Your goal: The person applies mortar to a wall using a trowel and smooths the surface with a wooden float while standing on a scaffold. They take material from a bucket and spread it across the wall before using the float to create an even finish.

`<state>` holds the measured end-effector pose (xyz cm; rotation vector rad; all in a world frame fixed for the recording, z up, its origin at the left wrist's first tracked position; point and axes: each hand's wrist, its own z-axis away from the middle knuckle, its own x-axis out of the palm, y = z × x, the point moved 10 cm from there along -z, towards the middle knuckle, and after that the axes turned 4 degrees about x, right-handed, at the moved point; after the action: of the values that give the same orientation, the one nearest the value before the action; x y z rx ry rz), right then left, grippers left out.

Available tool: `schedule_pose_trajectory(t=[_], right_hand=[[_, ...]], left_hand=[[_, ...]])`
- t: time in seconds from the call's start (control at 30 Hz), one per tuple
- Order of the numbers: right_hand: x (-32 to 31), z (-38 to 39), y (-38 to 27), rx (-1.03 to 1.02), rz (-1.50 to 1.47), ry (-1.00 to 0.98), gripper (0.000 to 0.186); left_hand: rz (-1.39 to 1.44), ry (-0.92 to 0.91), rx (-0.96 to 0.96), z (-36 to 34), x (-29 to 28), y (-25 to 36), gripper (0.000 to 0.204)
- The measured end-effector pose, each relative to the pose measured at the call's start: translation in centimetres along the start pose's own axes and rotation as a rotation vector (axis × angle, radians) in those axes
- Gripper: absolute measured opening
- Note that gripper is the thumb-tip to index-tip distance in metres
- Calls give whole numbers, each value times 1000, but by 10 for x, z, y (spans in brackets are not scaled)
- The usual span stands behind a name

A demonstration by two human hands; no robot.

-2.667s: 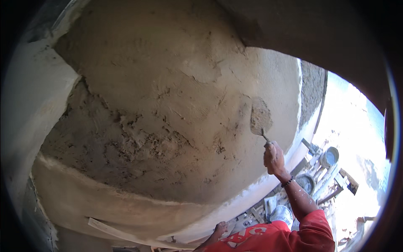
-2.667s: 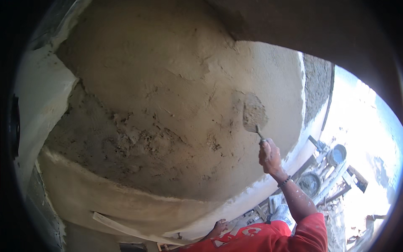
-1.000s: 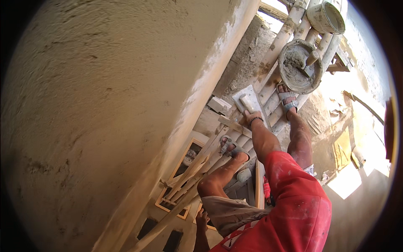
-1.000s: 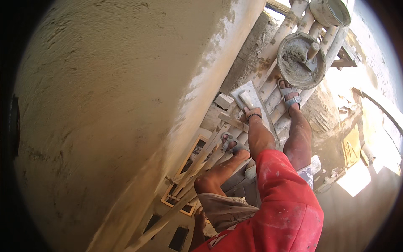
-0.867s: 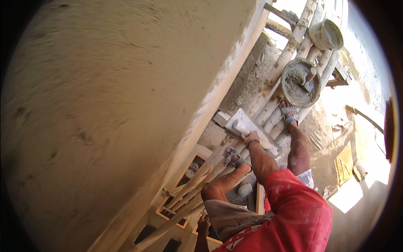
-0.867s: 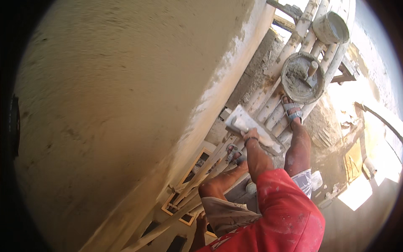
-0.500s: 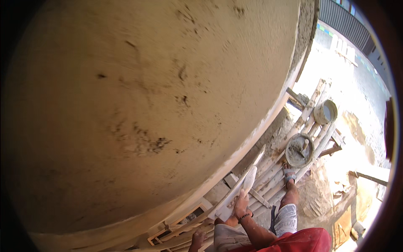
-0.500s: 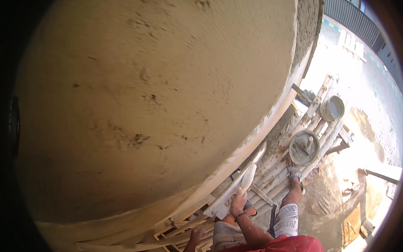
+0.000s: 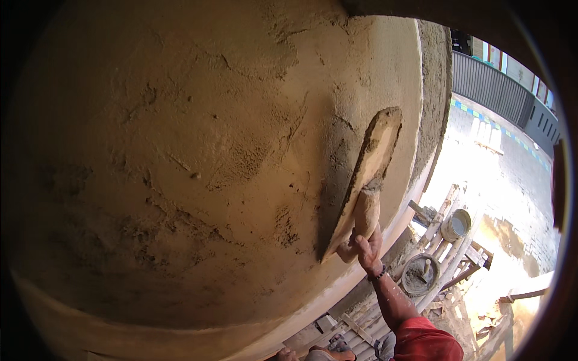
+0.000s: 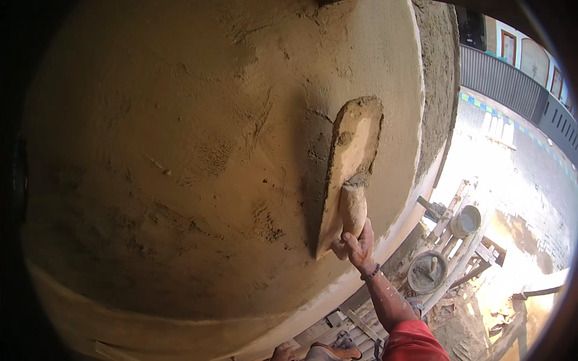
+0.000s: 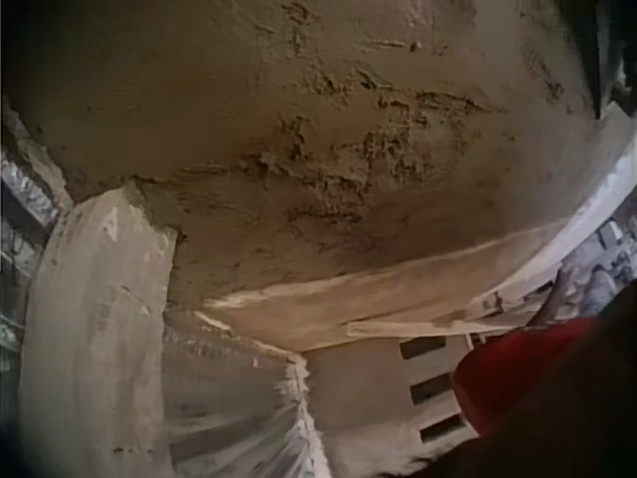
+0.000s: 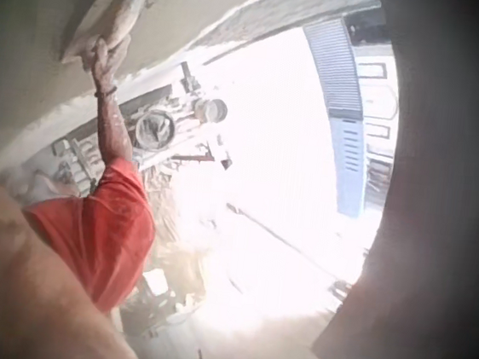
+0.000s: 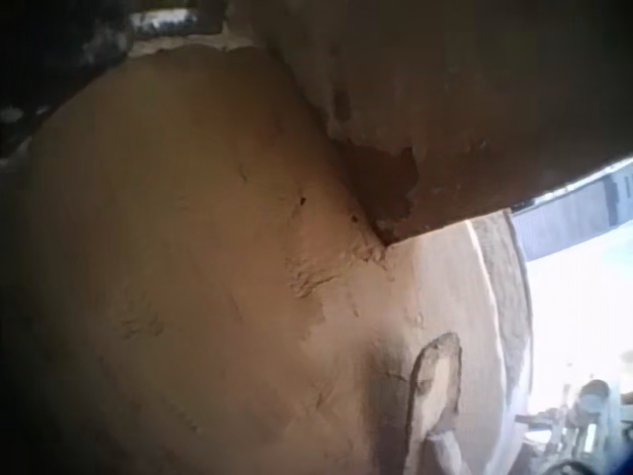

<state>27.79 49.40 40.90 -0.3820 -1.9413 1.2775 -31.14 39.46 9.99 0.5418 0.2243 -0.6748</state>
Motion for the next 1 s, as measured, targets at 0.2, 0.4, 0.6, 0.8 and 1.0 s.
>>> schedule_pose_trajectory(t=[0.2, 0.4, 0.6, 0.8, 1.0], right_hand=[[-29, -57, 12, 73, -46, 131, 42], [-13, -103, -63, 58, 2, 133, 42], [15, -80, -87, 34, 218, 148, 41], [3, -43, -12, 28, 293, 185, 39], [-9, -120, -87, 88, -23, 201, 32]], left_hand=[[-19, -29, 14, -4, 5, 41, 41], [-26, -35, 9, 11, 7, 41, 41], [-84, -74, -19, 15, 12, 32, 41], [-139, -9, -36, 24, -20, 54, 41], [-4, 3, 218, 26, -14, 108, 45]])
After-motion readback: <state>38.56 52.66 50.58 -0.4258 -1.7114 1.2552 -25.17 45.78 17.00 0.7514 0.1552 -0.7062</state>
